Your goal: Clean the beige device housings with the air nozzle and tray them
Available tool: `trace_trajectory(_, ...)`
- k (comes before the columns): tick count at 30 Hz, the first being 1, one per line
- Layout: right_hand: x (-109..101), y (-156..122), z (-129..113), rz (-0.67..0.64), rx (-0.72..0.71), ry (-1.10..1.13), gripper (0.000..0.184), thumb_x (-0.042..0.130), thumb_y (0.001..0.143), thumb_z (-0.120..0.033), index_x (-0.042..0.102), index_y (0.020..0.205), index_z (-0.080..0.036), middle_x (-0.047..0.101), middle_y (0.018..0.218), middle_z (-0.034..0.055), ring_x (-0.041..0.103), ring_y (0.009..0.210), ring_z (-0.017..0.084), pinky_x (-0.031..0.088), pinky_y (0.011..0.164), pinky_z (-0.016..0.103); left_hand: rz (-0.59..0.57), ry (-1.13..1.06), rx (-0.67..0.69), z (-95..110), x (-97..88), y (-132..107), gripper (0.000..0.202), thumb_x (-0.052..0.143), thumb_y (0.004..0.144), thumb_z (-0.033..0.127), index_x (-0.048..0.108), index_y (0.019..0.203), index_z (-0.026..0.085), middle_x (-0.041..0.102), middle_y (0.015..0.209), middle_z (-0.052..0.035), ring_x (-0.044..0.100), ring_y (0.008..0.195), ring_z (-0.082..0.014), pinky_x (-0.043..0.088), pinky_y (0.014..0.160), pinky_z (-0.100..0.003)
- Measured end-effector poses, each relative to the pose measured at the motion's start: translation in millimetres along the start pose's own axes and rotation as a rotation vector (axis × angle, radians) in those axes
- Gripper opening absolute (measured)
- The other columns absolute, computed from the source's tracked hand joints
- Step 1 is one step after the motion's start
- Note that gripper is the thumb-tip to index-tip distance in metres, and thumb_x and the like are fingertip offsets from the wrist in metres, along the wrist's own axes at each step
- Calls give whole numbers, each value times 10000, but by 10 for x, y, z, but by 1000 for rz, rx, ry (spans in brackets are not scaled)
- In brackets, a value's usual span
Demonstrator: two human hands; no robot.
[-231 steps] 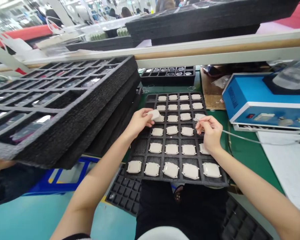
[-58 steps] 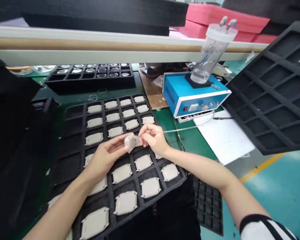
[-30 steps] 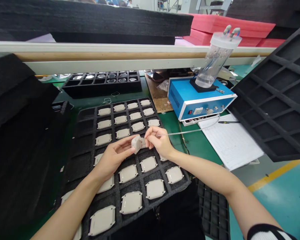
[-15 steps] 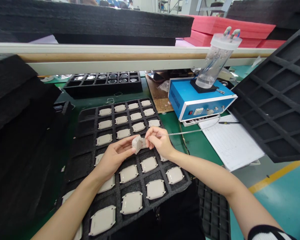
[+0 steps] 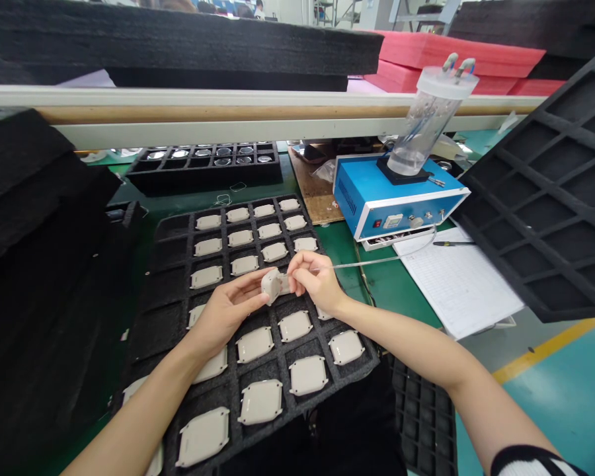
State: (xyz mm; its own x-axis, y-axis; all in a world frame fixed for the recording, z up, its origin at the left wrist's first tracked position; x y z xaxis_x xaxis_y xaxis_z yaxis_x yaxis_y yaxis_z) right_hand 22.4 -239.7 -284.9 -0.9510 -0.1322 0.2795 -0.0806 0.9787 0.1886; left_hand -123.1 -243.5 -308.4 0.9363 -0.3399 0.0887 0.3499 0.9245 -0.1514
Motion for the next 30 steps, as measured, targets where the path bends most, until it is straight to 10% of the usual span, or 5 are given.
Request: trace_trajectory(30, 0, 4, 13, -1, 15, -22, 44, 485, 626, -161, 525, 611, -167, 534, 425, -63, 429, 349, 58, 350, 381, 168, -23, 14, 13, 5, 6, -12, 449, 759, 676, 294, 657, 1107, 218, 644, 1198, -77, 552, 1158, -269, 357, 1059, -400)
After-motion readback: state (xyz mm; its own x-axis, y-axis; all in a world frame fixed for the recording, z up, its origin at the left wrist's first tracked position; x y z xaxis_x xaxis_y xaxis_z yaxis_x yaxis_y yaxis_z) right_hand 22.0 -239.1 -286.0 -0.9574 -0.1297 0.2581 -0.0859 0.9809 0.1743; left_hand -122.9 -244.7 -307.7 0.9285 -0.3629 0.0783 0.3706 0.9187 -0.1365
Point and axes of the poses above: each hand's wrist, its own y-axis towards the middle knuckle, its own x-axis out of the palm, z = x × y, the point moved 7 cm from there along y, towards the middle knuckle
